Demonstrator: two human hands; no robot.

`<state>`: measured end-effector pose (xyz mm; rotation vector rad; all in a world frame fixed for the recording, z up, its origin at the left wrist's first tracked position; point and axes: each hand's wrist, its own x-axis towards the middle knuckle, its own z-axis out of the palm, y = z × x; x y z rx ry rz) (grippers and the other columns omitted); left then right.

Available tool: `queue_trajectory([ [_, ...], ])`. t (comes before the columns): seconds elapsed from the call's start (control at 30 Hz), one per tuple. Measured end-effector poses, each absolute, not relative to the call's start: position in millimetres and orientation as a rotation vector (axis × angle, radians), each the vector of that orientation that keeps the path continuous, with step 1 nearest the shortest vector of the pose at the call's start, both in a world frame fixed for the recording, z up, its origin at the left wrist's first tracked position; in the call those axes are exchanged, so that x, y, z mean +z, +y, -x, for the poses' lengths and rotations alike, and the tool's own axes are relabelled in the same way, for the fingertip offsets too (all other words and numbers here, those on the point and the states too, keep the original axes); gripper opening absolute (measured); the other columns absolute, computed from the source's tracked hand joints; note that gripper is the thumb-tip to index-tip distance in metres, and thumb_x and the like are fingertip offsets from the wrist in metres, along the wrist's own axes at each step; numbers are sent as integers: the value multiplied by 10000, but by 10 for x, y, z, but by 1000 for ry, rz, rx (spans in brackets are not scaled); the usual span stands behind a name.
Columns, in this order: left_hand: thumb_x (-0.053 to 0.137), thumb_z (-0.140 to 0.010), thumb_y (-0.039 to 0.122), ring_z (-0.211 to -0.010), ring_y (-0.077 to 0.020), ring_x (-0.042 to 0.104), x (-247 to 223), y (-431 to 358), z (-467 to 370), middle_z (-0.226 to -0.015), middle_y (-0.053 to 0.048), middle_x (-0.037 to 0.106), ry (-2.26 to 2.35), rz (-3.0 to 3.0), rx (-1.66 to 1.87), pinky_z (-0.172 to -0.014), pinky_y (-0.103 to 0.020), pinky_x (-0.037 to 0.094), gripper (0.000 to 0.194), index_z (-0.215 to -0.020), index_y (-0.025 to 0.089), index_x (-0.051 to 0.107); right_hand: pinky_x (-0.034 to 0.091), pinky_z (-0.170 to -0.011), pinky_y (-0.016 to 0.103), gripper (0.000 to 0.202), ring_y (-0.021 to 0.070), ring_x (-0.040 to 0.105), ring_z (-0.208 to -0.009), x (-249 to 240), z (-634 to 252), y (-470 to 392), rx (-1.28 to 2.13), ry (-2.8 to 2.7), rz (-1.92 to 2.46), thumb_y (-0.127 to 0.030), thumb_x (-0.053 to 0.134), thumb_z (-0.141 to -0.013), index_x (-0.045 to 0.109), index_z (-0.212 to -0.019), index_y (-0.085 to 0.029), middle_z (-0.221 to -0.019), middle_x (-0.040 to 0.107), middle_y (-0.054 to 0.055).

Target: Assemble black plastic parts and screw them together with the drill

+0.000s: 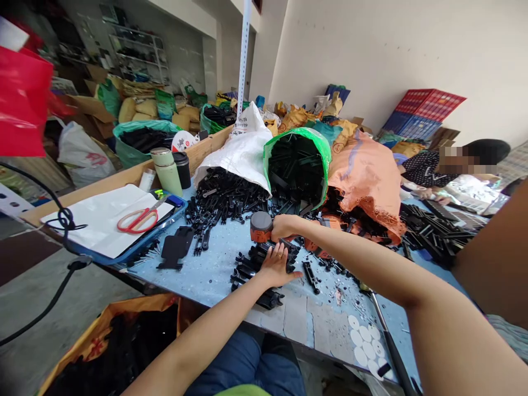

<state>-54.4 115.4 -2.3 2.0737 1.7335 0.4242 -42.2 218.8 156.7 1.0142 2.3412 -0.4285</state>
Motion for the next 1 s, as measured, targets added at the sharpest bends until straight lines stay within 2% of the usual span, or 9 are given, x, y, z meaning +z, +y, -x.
queue_trajectory([
  [0.23, 143, -720, 782, -1368, -288, -17, -189, 577, 659, -1488, -149, 96, 1739, -2117, 524, -1108, -461, 13, 1007, -1409, 47, 147, 384, -427, 212, 196, 146, 539, -483, 1472, 368, 1961, -442, 2269, -951, -234, 577, -545, 634, -690, -117, -551, 576, 14],
  [0.5, 108, -756, 748, -1370, -267, 37, -103, 581, 686, -1480, -128, 171, 1719, -2152, 548, -1106, -454, 17, 925, -1397, 88, 204, 372, -448, 215, 216, 166, 554, -526, 1588, 447, 1698, -269, 2329, -911, -303, 589, -570, 644, -659, -114, -550, 585, 45],
  [0.63, 115, -748, 759, -1368, -272, 53, -93, 563, 688, -1477, -134, 179, 1723, -2154, 563, -1104, -454, 29, 931, -1387, 91, 228, 384, -463, 211, 251, 159, 561, -565, 1579, 626, 1596, -279, 2331, -813, -283, 569, -577, 670, -748, -130, -640, 627, 33],
  [0.8, 128, -753, 756, -1369, -269, 41, -105, 556, 682, -1480, -130, 171, 1696, -2164, 536, -1103, -455, 35, 927, -1387, 86, 218, 404, -475, 239, 294, 191, 581, -572, 1541, 777, 1493, -235, 2294, -744, -261, 575, -534, 683, -759, -108, -675, 652, 66],
  [0.9, 138, -763, 746, -1360, -278, 105, -89, 541, 677, -1467, -144, 210, 1721, -2153, 564, -1097, -452, 88, 914, -1378, 77, 232, 418, -508, 278, 349, 243, 605, -631, 1614, 739, 1374, -139, 2339, -754, -317, 561, -555, 686, -792, -94, -733, 662, 121],
  [1.0, 161, -764, 747, -1325, -291, 228, -58, 514, 674, -1441, -141, 279, 1731, -2088, 613, -1060, -440, 215, 890, -1375, 105, 244, 418, -519, 286, 365, 255, 611, -648, 1681, 680, 1225, -41, 2375, -713, -376, 559, -564, 690, -785, -116, -755, 664, 132],
])
